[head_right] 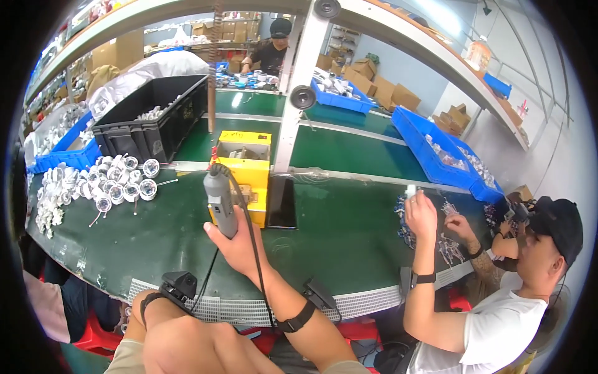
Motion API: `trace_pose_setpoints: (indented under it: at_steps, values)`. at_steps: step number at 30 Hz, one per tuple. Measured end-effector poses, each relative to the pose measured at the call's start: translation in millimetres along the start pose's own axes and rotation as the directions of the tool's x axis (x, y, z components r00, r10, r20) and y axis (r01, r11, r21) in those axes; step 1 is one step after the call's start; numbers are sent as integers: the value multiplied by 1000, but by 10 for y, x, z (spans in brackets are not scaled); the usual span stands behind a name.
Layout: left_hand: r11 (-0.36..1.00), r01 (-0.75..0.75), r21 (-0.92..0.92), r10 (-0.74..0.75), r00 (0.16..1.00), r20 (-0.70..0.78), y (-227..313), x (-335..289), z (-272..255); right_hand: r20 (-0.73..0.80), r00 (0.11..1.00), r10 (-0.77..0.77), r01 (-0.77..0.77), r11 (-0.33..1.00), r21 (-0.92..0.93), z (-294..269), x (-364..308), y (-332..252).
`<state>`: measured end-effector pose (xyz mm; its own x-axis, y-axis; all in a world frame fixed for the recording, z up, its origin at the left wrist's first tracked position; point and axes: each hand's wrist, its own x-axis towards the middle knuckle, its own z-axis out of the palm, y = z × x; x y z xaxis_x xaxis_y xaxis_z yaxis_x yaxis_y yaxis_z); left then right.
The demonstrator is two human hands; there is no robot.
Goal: The person picks up a camera housing, inserts a wire through it, and presses a circuit board into the housing. They then use a power screwdriver to secure the board before setting the assembled unit aside and repeating the process.
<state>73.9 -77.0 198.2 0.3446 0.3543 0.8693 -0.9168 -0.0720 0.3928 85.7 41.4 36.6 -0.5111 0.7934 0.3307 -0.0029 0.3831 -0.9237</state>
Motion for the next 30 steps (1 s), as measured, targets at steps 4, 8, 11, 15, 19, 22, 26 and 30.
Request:
trace_pose_setpoints:
  at_steps: [4, 8, 11, 15, 19, 22, 26, 30]
  values:
    - [984, 1, 178, 3, 1000, -20, 55, 51, -2, -20, 999, -33, 32, 999, -12, -47, 30, 6]
    - [931, 40, 364, 5, 993, -122, 168, -160, -139, -28, 999, -23, 19, 990, -139, -107, 72, 44]
    - [752, -27, 659, 309, 898, -315, 238, -217, -22, 26, 993, -118, 117, 993, 18, -124, 77, -45]
    - [617, 87, 782, 384, 834, -396, 436, -300, -239, -385, 908, -167, 67, 964, -258, -886, 150, 111]
    - [293, 707, 644, -311, 707, -635, 791, -535, -496, -565, 803, -190, -323, 657, -681, -1868, 196, 618]
    - [46, 838, 544, -614, 454, -646, 668, -871, -860, -525, 850, -46, -416, 554, -721, -2192, 208, 900]
    - [303, 936, 181, -508, 319, -800, 293, -1489, -1253, -283, 958, 42, -231, 697, -679, -1963, 263, 790]
    - [708, 689, -157, -410, 220, -885, 38, -1624, -1349, 315, 947, -67, 186, 912, -366, -1480, 42, 133]
